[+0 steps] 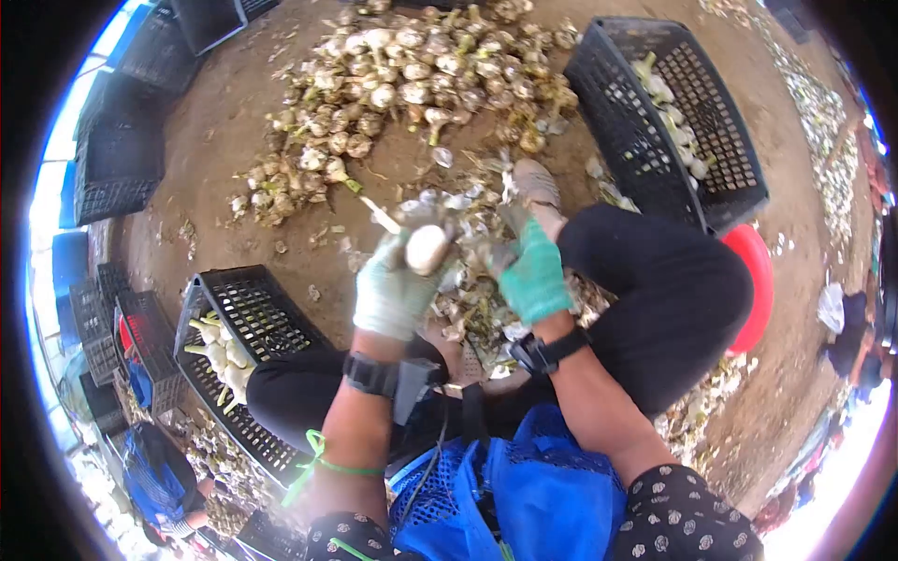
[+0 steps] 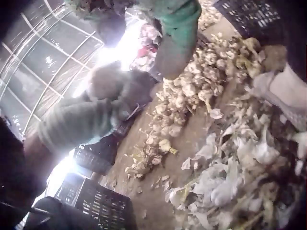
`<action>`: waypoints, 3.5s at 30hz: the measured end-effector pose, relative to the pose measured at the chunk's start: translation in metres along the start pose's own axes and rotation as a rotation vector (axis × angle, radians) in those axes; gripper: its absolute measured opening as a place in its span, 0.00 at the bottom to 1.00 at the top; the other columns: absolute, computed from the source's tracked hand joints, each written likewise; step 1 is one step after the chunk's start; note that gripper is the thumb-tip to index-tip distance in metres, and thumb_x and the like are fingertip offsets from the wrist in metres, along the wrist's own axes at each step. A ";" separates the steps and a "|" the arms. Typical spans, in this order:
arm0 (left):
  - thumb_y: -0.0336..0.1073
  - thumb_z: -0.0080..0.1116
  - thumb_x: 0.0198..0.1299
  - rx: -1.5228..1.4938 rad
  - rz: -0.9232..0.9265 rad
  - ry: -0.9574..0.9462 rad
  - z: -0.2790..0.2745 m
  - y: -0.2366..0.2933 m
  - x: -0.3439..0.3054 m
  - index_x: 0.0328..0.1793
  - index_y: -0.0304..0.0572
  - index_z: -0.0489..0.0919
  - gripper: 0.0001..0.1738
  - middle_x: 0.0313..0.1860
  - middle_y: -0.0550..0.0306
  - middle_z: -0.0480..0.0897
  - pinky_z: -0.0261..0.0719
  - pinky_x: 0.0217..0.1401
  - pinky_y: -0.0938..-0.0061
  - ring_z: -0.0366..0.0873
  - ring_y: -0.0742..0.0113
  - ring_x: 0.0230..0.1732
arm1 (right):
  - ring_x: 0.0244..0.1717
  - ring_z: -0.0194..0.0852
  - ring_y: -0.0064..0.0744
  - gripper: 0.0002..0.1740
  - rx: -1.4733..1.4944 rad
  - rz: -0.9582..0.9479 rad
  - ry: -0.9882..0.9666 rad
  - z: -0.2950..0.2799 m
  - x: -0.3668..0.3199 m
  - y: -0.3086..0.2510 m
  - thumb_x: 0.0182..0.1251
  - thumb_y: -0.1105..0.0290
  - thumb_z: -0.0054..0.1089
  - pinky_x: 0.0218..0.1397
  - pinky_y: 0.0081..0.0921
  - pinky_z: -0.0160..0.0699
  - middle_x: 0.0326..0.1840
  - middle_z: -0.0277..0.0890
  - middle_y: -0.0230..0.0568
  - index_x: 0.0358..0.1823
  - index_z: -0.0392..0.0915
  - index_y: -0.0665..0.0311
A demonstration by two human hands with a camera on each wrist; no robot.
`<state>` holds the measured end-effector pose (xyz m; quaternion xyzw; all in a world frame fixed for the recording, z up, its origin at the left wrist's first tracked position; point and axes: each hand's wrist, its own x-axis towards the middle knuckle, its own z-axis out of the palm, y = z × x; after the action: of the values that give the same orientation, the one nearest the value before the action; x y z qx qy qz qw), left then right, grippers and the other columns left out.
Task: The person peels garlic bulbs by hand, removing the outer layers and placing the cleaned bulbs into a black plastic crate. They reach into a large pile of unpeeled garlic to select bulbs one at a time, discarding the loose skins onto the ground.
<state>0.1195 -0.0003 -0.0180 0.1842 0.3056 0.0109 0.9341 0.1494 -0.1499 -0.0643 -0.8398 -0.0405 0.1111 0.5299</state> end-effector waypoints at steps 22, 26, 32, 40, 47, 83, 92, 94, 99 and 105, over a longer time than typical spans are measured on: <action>0.49 0.60 0.38 1.762 0.221 1.096 -0.137 0.184 0.214 0.53 0.32 0.66 0.37 0.47 0.39 0.72 0.66 0.51 0.69 0.70 0.52 0.49 | 0.30 0.73 0.34 0.19 0.616 0.529 -0.191 -0.008 0.071 -0.026 0.50 0.69 0.54 0.33 0.23 0.75 0.33 0.73 0.48 0.43 0.67 0.72; 0.24 0.55 0.40 1.512 0.232 0.735 -0.148 0.179 0.197 0.50 0.38 0.70 0.25 0.38 0.56 0.75 0.69 0.40 0.78 0.71 0.69 0.35 | 0.39 0.72 0.32 0.23 0.668 0.461 -0.022 0.026 0.070 -0.037 0.50 0.67 0.56 0.40 0.21 0.72 0.42 0.71 0.46 0.46 0.67 0.73; 0.16 0.55 0.30 0.982 -0.031 0.003 -0.028 0.107 0.097 0.50 0.31 0.68 0.32 0.39 0.56 0.75 0.74 0.39 0.77 0.73 0.69 0.37 | 0.41 0.69 0.21 0.17 0.383 0.499 -0.169 0.026 0.054 -0.036 0.59 0.66 0.47 0.42 0.15 0.67 0.44 0.71 0.39 0.46 0.68 0.71; 0.29 0.65 0.31 1.604 0.302 -0.454 0.024 0.028 0.029 0.54 0.32 0.66 0.37 0.43 0.55 0.73 0.64 0.52 0.78 0.68 0.71 0.45 | 0.31 0.70 0.24 0.20 0.019 0.371 -0.181 0.003 0.039 -0.042 0.50 0.76 0.53 0.34 0.19 0.69 0.30 0.74 0.42 0.44 0.66 0.78; 0.24 0.62 0.33 1.181 0.034 -0.267 0.045 0.016 -0.002 0.55 0.29 0.64 0.36 0.41 0.55 0.74 0.70 0.46 0.79 0.70 0.74 0.41 | 0.28 0.71 0.33 0.13 0.072 0.101 -0.121 -0.027 0.016 -0.042 0.51 0.78 0.47 0.30 0.23 0.68 0.29 0.74 0.48 0.39 0.69 0.75; 0.32 0.60 0.34 0.690 -0.031 -0.241 0.026 0.009 -0.027 0.58 0.32 0.61 0.38 0.50 0.52 0.70 0.65 0.53 0.74 0.69 0.66 0.49 | 0.32 0.66 0.16 0.11 0.450 0.106 -0.212 -0.030 -0.010 -0.058 0.55 0.72 0.51 0.32 0.15 0.67 0.32 0.73 0.34 0.39 0.70 0.70; 0.35 0.65 0.31 0.809 -0.055 -0.275 0.029 0.000 -0.031 0.61 0.36 0.57 0.46 0.51 0.54 0.68 0.66 0.53 0.74 0.68 0.65 0.50 | 0.17 0.65 0.27 0.08 0.048 -0.084 -0.071 -0.025 -0.009 -0.053 0.51 0.71 0.54 0.23 0.24 0.64 0.16 0.68 0.43 0.23 0.71 0.71; 0.32 0.64 0.30 0.786 -0.044 -0.258 0.024 -0.001 -0.028 0.61 0.34 0.56 0.46 0.50 0.53 0.69 0.68 0.51 0.75 0.69 0.65 0.49 | 0.16 0.64 0.32 0.09 0.157 -0.005 -0.124 -0.024 -0.009 -0.052 0.50 0.70 0.54 0.22 0.25 0.62 0.15 0.67 0.44 0.23 0.71 0.71; 0.24 0.55 0.36 0.633 -0.119 -0.284 0.014 0.002 -0.029 0.60 0.32 0.57 0.38 0.44 0.54 0.73 0.70 0.45 0.80 0.71 0.71 0.40 | 0.22 0.62 0.17 0.14 0.056 -0.190 -0.265 -0.030 -0.008 -0.051 0.54 0.69 0.55 0.25 0.18 0.65 0.22 0.72 0.35 0.38 0.71 0.75; 0.27 0.60 0.33 0.334 -0.168 -0.262 0.010 0.000 -0.032 0.60 0.28 0.54 0.43 0.48 0.45 0.70 0.71 0.48 0.68 0.71 0.56 0.47 | 0.21 0.63 0.22 0.09 0.505 0.159 -0.321 -0.032 -0.011 -0.051 0.54 0.72 0.53 0.26 0.22 0.65 0.21 0.70 0.42 0.30 0.71 0.74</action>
<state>0.0994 -0.0079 0.0076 0.3101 0.1936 -0.1417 0.9199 0.1486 -0.1577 -0.0039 -0.6539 -0.0289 0.2899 0.6982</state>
